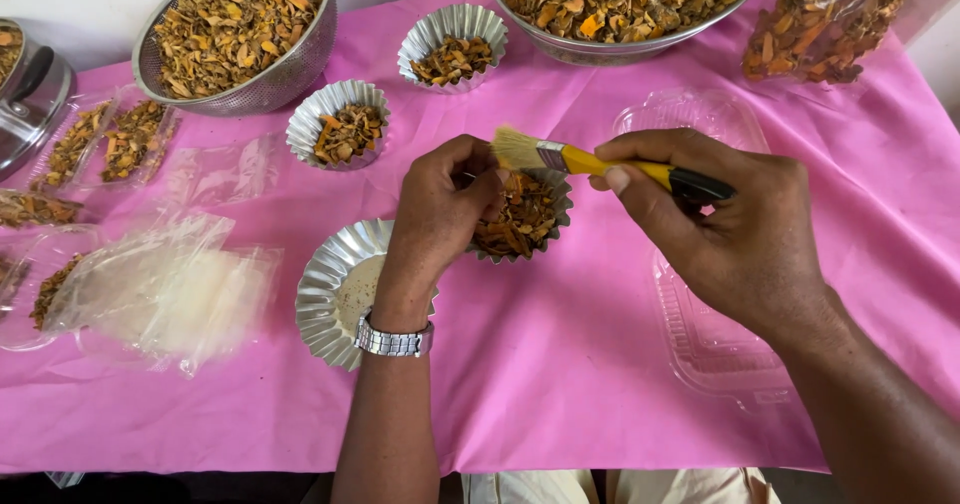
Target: Cleaning and sorting dried tea leaves in small metal cups using a brush
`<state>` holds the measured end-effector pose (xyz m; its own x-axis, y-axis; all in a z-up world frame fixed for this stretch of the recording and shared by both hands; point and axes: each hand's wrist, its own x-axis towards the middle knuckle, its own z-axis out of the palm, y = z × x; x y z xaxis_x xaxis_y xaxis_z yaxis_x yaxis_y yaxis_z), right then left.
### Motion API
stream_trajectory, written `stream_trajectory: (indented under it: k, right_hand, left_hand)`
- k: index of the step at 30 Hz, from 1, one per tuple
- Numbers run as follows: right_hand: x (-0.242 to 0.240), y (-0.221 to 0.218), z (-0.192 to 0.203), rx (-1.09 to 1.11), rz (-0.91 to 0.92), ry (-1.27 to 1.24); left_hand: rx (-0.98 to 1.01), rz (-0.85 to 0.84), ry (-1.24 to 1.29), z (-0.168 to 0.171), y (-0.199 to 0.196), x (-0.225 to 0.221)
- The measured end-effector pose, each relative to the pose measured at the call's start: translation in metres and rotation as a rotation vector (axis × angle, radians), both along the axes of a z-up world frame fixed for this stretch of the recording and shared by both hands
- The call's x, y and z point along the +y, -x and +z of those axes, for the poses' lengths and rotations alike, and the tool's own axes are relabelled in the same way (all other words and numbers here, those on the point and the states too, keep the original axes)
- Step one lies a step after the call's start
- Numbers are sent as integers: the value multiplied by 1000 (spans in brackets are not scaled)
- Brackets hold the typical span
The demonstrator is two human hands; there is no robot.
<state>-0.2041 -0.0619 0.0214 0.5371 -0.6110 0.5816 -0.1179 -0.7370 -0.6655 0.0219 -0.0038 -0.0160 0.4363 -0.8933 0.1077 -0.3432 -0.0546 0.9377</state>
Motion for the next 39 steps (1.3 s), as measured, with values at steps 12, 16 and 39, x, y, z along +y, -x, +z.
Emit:
stream_trajectory:
  k: [12, 16, 39]
  right_hand:
    - [3, 0, 1, -23, 53, -66]
    - [-3, -2, -3, 135, 69, -23]
    - [6, 2, 7, -50, 55, -49]
  left_hand:
    - [142, 26, -19, 3, -2, 0]
    - [246, 27, -59, 12, 4, 2]
    - [362, -16, 1, 2, -2, -1]
